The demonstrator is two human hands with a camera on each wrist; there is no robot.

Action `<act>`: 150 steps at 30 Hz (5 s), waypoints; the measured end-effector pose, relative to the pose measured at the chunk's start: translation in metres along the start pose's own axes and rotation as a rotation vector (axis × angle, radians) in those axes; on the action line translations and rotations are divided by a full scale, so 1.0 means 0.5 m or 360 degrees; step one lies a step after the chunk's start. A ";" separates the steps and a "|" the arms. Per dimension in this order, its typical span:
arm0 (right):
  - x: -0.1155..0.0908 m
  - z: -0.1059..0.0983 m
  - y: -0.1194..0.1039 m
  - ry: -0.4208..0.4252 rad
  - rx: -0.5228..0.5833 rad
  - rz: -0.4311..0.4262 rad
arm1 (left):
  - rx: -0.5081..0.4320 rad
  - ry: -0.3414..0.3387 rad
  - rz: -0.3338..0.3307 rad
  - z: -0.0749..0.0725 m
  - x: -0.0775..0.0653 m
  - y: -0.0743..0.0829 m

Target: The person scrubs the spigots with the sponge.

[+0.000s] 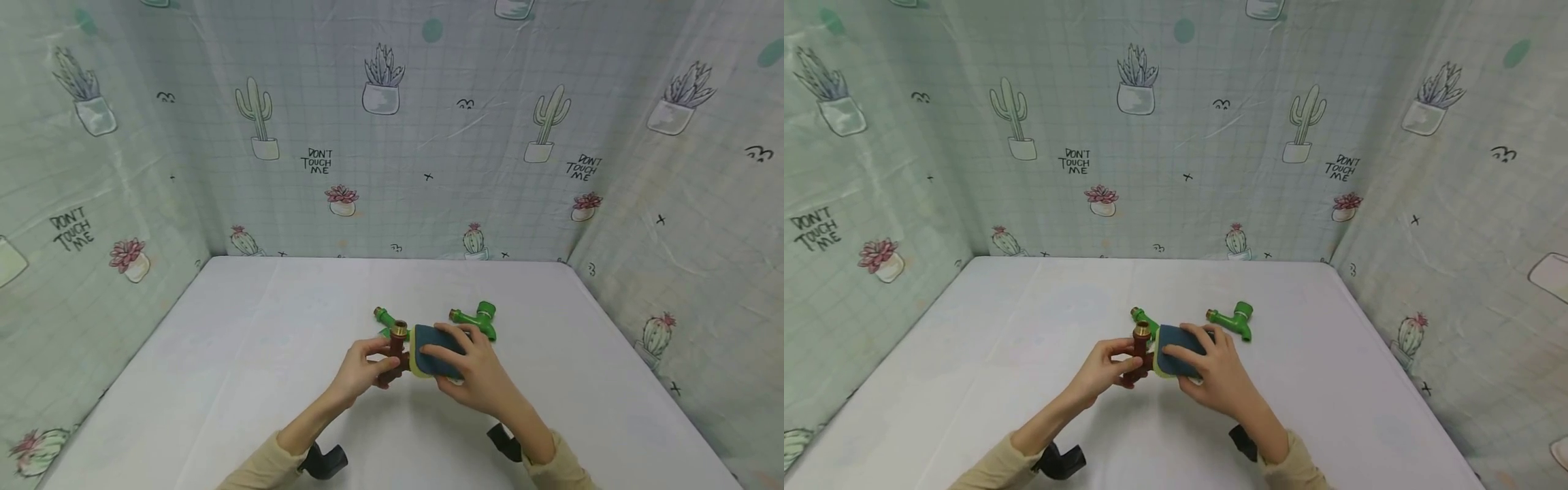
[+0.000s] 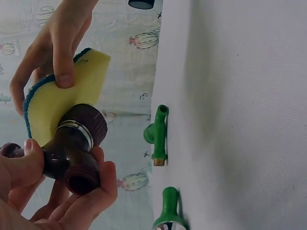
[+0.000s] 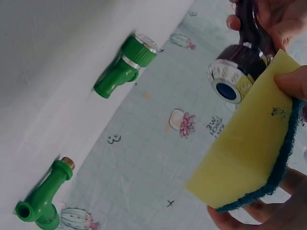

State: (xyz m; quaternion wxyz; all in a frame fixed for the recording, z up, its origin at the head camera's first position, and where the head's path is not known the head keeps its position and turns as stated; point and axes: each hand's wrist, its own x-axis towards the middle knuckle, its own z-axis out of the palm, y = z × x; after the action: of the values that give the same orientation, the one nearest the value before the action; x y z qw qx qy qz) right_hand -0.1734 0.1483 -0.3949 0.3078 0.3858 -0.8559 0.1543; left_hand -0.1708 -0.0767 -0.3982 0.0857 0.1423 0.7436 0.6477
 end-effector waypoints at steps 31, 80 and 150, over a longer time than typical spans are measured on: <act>-0.027 0.005 -0.003 0.0271 -0.0152 -0.0341 | -0.0700 0.0022 -0.0381 -0.008 0.010 0.021; -0.032 -0.010 0.025 0.0106 0.0461 -0.0041 | -0.0401 -0.0298 -0.0172 -0.003 0.012 -0.002; -0.007 0.030 0.072 0.0044 0.0269 0.0087 | -0.0501 -0.0367 -0.0171 -0.003 0.014 -0.002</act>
State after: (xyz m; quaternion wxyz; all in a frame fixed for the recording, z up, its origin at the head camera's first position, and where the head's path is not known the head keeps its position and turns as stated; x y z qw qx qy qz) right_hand -0.2052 0.1664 -0.4097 0.2816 0.3849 -0.8457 0.2397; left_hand -0.1779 -0.0762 -0.3985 0.2260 0.1604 0.6249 0.7298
